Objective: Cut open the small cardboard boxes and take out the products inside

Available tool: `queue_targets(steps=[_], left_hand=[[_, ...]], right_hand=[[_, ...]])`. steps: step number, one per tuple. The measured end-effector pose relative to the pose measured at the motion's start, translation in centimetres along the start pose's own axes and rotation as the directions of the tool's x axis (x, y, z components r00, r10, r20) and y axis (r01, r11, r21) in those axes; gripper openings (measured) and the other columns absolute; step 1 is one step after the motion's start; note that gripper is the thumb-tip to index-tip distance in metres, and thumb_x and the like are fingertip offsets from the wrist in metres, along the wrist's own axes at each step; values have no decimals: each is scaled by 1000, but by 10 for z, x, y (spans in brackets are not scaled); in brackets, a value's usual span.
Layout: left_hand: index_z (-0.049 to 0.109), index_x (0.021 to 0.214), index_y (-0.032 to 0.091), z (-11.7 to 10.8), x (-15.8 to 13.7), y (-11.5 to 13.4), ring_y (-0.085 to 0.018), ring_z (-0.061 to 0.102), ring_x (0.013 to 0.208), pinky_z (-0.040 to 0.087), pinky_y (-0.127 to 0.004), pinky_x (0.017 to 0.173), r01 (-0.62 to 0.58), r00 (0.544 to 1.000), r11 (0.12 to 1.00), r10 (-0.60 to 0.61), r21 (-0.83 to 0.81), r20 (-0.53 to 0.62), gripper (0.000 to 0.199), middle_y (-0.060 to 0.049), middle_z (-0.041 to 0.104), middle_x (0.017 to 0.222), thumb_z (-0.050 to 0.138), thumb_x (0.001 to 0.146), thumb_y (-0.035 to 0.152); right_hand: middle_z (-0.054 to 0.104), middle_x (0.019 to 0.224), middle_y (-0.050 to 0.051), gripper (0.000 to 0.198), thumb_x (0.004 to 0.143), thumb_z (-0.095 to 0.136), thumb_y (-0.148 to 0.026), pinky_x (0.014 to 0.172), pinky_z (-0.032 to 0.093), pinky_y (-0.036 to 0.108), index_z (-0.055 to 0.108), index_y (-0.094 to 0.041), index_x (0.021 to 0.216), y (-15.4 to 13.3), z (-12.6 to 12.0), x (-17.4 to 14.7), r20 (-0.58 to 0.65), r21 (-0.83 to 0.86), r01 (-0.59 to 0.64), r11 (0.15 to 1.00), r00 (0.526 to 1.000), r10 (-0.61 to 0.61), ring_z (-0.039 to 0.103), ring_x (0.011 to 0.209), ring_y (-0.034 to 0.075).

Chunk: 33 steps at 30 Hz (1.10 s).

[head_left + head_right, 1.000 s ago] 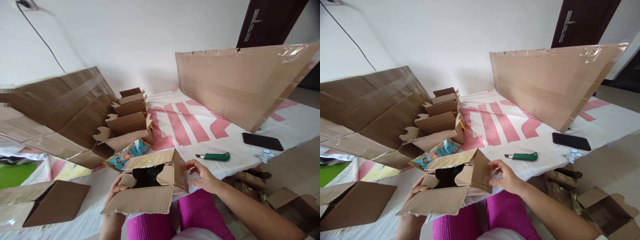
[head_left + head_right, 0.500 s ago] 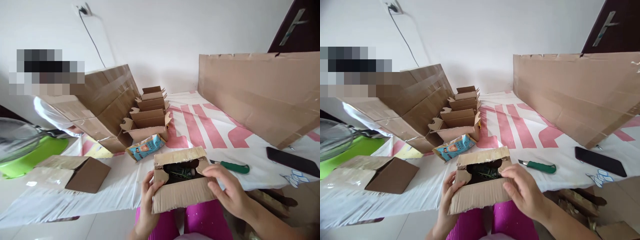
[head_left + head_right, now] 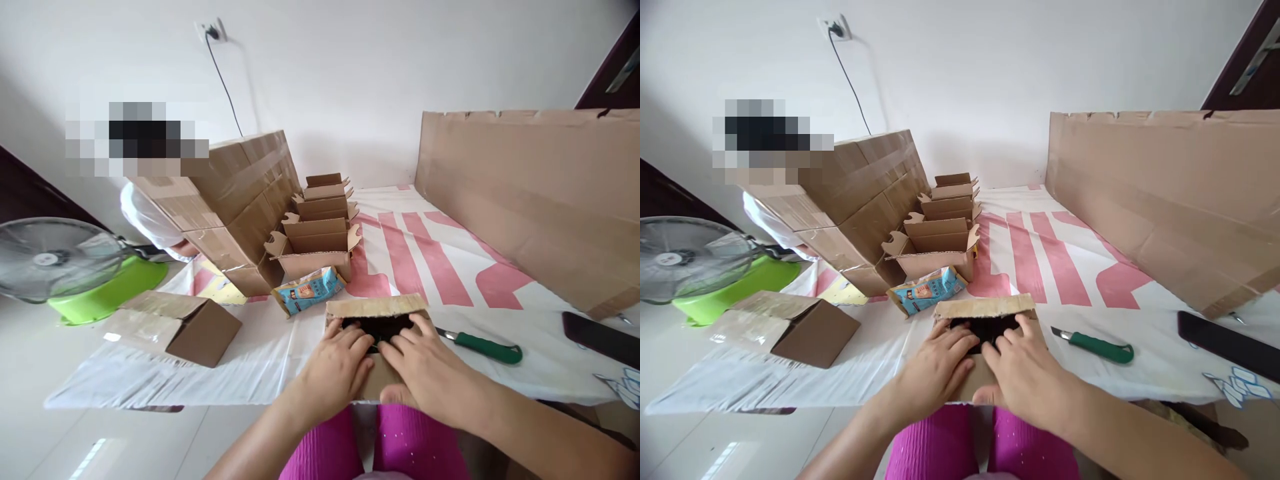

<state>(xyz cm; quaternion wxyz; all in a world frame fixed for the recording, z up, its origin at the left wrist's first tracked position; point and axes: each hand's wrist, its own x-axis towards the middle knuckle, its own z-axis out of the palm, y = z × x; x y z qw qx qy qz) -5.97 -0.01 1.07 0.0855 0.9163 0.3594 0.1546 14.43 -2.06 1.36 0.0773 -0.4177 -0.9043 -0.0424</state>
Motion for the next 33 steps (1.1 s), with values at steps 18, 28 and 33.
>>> queue_targets(steps=[18,28,33], left_hand=[[56,105,23,1,-29,-47,-27,72,83,55,-38,69,565,768,821,-559,-80,-312,30,-5,73,94,64,83,42],[64,100,22,-14,-15,-24,-20,66,98,47,-35,88,-82,950,988,117,131,-289,20,-5,72,97,48,93,11],[66,92,20,-17,2,-16,-31,63,108,45,-46,90,39,987,948,12,316,-158,11,-11,70,112,55,92,20]], right_hand=[[70,118,17,67,90,44,-64,108,21,71,58,-13,133,73,18,-28,-142,-134,-292,947,951,274,52,123,42],[49,147,15,48,91,45,-24,110,40,53,53,-15,137,72,23,-10,-125,46,-117,992,985,122,44,136,32],[31,158,18,75,90,53,-54,114,34,54,35,-12,149,73,24,5,6,120,-214,969,977,215,27,146,33]])
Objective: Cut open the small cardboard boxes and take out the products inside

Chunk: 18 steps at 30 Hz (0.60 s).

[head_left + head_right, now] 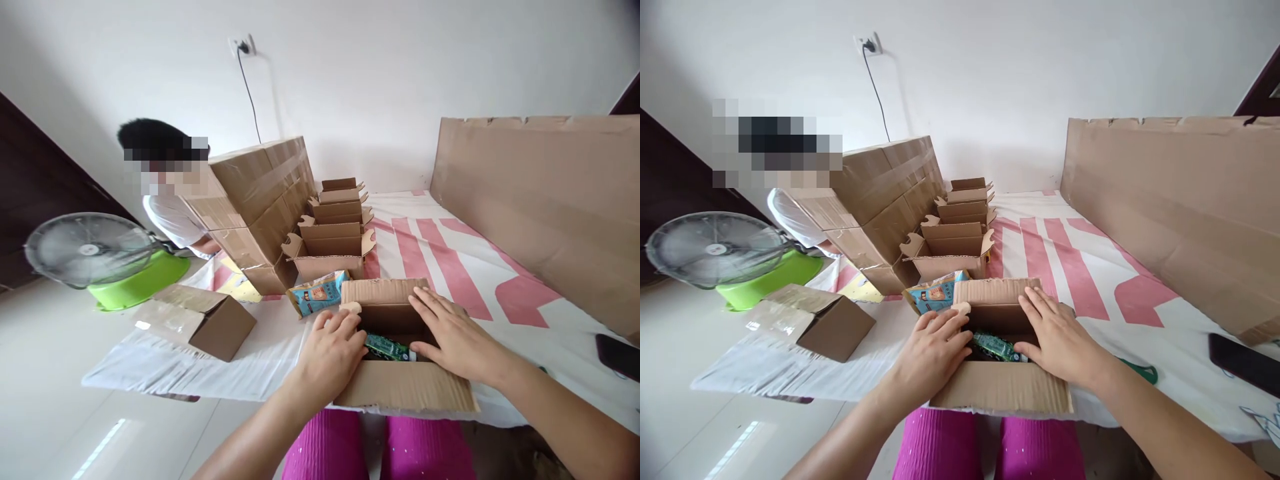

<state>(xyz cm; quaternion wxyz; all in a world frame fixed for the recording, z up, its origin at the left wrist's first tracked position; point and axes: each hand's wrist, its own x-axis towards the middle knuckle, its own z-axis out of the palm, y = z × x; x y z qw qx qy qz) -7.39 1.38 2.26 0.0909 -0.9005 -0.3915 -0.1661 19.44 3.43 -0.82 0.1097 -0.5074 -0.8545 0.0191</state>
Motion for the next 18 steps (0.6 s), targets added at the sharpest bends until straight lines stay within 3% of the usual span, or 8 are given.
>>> queue_targets(steps=[3,7,9,11,14,16,18], left_hand=[[64,104,21,3,-10,-3,-31,61,108,47,-43,86,164,986,983,-160,82,-54,17,-13,65,121,59,90,27],[65,97,21,6,-33,-15,-30,65,87,50,-41,73,348,938,931,-346,108,-32,27,-10,72,94,66,84,44],[67,94,22,6,-40,-22,-32,65,89,51,-42,74,344,939,934,-344,97,-13,34,-10,72,91,68,81,52],[69,96,21,4,-42,-26,-37,63,102,51,-48,81,345,938,932,-340,113,-64,41,-15,71,106,68,78,58],[67,106,19,-1,-35,-25,-40,55,122,47,-56,95,315,940,944,-295,103,-172,38,-18,64,127,65,84,50],[61,122,19,-3,-26,-24,-36,52,129,43,-53,104,201,971,979,-195,30,-139,44,-16,62,132,63,87,46],[53,134,20,0,-17,-23,-36,47,134,39,-53,109,119,993,991,-120,-61,-21,66,-16,56,140,67,81,57]], right_hand=[[29,158,19,94,83,52,-71,114,34,55,25,-14,154,7,2,-3,94,101,-15,995,996,5,26,146,35],[23,159,22,128,60,65,-83,113,32,59,16,-15,156,7,0,-10,211,173,-14,985,977,-23,20,146,41],[20,159,23,139,49,73,-80,111,32,62,13,-16,157,3,-2,-12,241,179,-16,984,970,-29,17,145,44],[21,158,22,140,46,81,-70,109,34,63,13,-20,157,-1,-4,-12,240,176,-26,984,971,-17,19,144,46],[30,153,20,132,48,85,-57,107,36,61,18,-22,156,-7,-5,-10,231,167,-44,985,973,5,26,141,45],[33,150,20,130,48,86,-53,109,35,59,21,-22,155,-9,-4,-9,236,154,-49,987,972,11,27,140,44],[32,151,19,129,49,85,-54,110,34,59,20,-21,155,-8,-3,-10,244,147,-52,988,970,15,26,141,43]])
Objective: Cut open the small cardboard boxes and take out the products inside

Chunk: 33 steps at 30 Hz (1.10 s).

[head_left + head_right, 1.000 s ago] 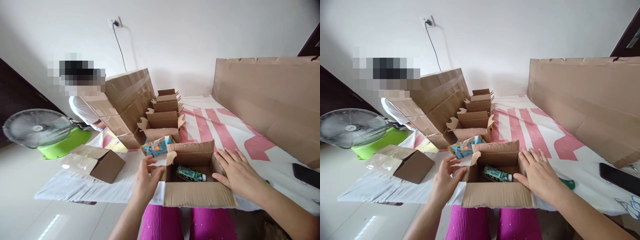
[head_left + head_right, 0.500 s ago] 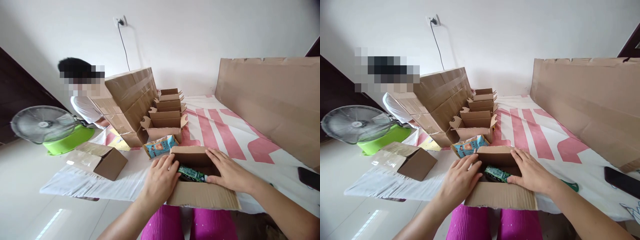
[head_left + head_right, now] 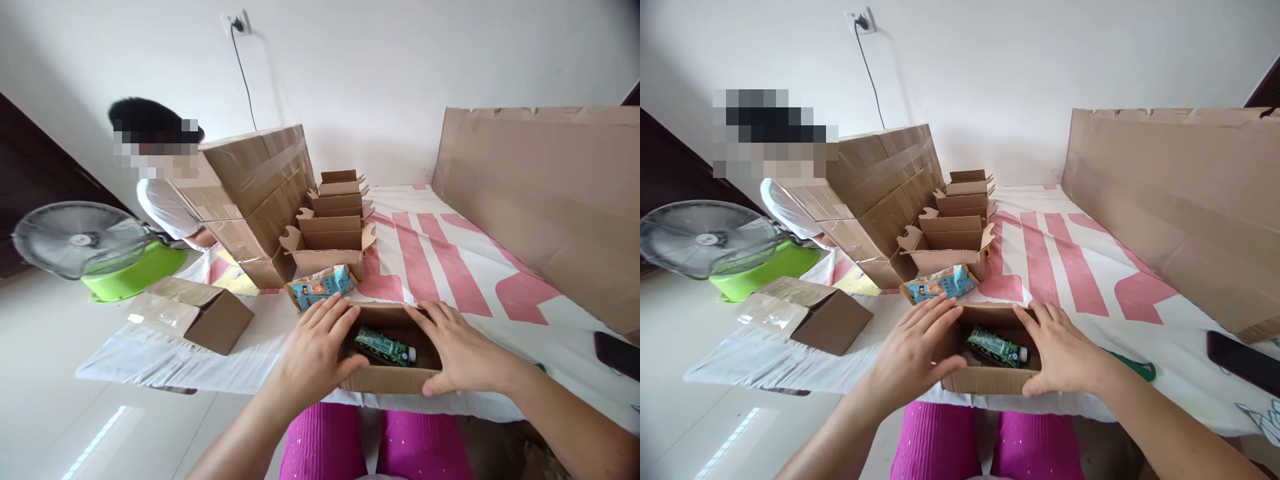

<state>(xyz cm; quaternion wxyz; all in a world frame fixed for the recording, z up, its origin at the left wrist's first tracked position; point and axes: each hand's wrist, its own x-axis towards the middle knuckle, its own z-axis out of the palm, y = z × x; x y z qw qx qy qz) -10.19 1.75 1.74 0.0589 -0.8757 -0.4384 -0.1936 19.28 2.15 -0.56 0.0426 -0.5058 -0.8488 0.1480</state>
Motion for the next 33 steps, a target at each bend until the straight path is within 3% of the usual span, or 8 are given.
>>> queue_targets(steps=[3,6,10,12,16,20,28,33], left_hand=[[46,142,18,11,3,-2,-44,44,135,42,-58,105,106,970,991,-84,-87,227,100,-23,41,151,69,63,76],[43,144,18,21,-5,-4,-46,50,129,50,-57,96,236,924,958,-170,-161,343,108,-27,27,156,69,58,79],[59,124,21,27,-18,-1,-45,59,118,55,-56,87,239,947,925,-154,-296,283,89,-24,22,157,75,54,76],[62,109,21,29,-22,1,-41,65,109,58,-54,79,245,951,910,-159,-333,264,78,-22,20,158,78,53,73],[58,98,21,34,-26,4,-41,65,109,58,-52,77,287,943,901,-205,-325,263,71,-22,17,159,82,51,68],[58,92,19,36,-28,7,-47,56,122,56,-54,84,313,931,890,-217,-332,295,67,-25,10,160,84,51,65],[64,78,19,39,-33,11,-44,48,131,55,-49,87,312,944,845,-224,-434,243,48,-14,9,164,86,56,56],[63,63,18,43,-37,11,-37,48,134,54,-41,89,396,918,737,-308,-548,249,35,-9,10,165,85,64,46]], right_hand=[[24,157,18,130,50,83,-61,109,35,59,17,-23,156,5,0,-3,4,-1,-5,1000,1000,5,22,143,42],[25,158,19,122,54,75,-76,107,36,63,29,-22,153,5,-6,-4,-35,-33,43,999,998,-44,22,143,45],[57,134,14,52,89,56,-55,103,45,51,60,-23,130,-15,-19,8,-182,-23,222,975,958,-222,49,129,32],[66,115,9,30,95,53,-35,92,51,42,64,-26,121,-30,-21,18,-121,-21,265,964,956,-266,62,108,24],[69,94,7,33,86,62,-27,74,54,40,68,-30,118,-50,-18,41,210,-147,284,947,945,-251,69,85,27],[73,96,5,46,80,66,-29,68,52,36,65,-38,125,-50,-15,58,369,-117,369,922,878,-305,71,84,26],[76,89,1,44,62,75,-16,58,49,30,76,-38,100,-47,12,72,416,-184,402,897,858,-300,71,72,22],[71,81,4,30,80,63,-20,59,47,31,76,-35,103,-60,7,74,386,-226,424,877,866,-319,69,70,23]])
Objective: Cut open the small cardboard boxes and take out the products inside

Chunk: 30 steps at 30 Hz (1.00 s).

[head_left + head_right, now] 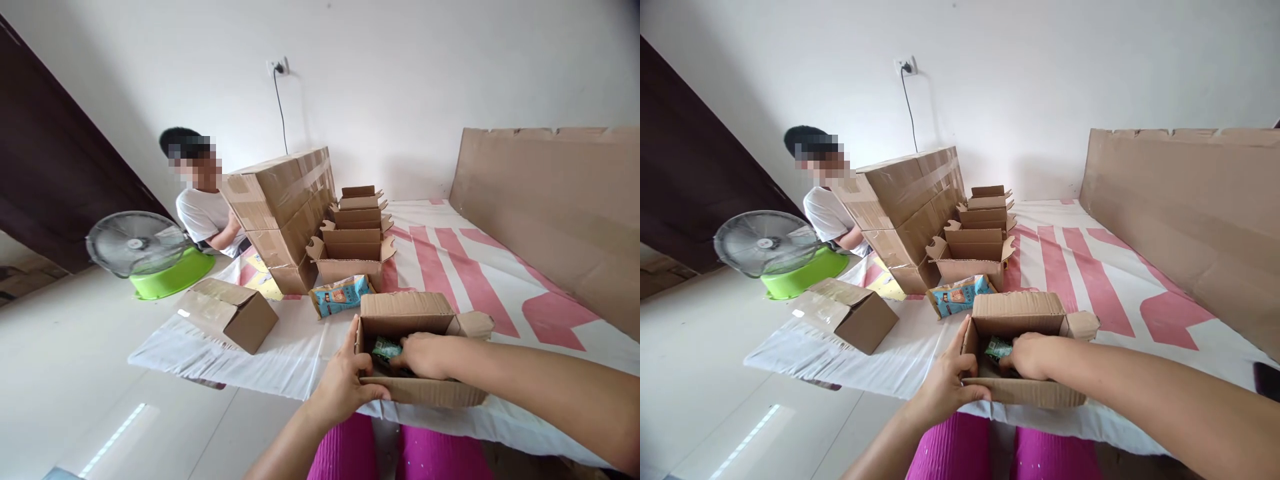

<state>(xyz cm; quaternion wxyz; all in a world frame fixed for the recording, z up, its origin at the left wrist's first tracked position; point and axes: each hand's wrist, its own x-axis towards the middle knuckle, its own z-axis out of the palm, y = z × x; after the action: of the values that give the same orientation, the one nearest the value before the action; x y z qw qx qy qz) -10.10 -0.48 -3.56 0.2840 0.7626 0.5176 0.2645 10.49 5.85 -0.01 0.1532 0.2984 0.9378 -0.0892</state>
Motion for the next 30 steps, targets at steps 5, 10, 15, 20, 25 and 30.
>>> queue_targets(steps=[5,10,15,20,25,30], left_hand=[[57,55,19,-22,0,-13,-35,41,139,50,-38,96,86,996,996,-86,-12,-4,37,-7,12,165,86,63,41],[48,53,19,-69,-3,-57,-33,61,117,54,-39,79,98,985,993,-87,73,-147,43,-8,7,165,75,74,44],[59,65,19,-106,4,-106,-33,52,129,49,-42,96,43,959,973,24,227,-282,31,-11,26,161,68,80,45],[59,113,21,-92,5,-90,-37,45,134,34,-61,108,98,812,865,217,492,-542,31,-16,49,144,62,84,31],[56,103,21,-19,-18,-30,-32,48,129,38,-55,107,-232,532,767,615,599,-582,34,-11,60,119,59,75,2],[51,124,20,67,-16,-15,-26,54,125,51,-42,99,-509,798,817,566,270,-206,50,-13,60,128,53,77,3]], right_hand=[[60,94,7,32,87,59,-27,60,45,31,68,-35,116,-12,-47,-30,-171,-55,-64,996,984,53,64,68,21],[55,106,7,35,94,46,-25,64,47,30,60,-36,125,9,-68,-85,-463,-65,-127,990,882,83,60,74,17],[55,120,9,40,99,36,-33,67,53,33,56,-37,133,43,-15,-106,-476,156,-209,965,841,259,64,80,18],[53,137,6,53,91,46,-21,93,51,43,49,-43,140,44,64,-91,-316,394,-176,902,896,312,61,114,27],[56,138,6,71,81,56,-14,109,41,44,40,-36,147,39,119,-80,-346,610,-98,787,860,376,53,126,25],[48,146,11,73,76,67,-29,114,34,48,43,-26,145,43,169,-77,-448,738,-103,667,665,598,42,137,30]])
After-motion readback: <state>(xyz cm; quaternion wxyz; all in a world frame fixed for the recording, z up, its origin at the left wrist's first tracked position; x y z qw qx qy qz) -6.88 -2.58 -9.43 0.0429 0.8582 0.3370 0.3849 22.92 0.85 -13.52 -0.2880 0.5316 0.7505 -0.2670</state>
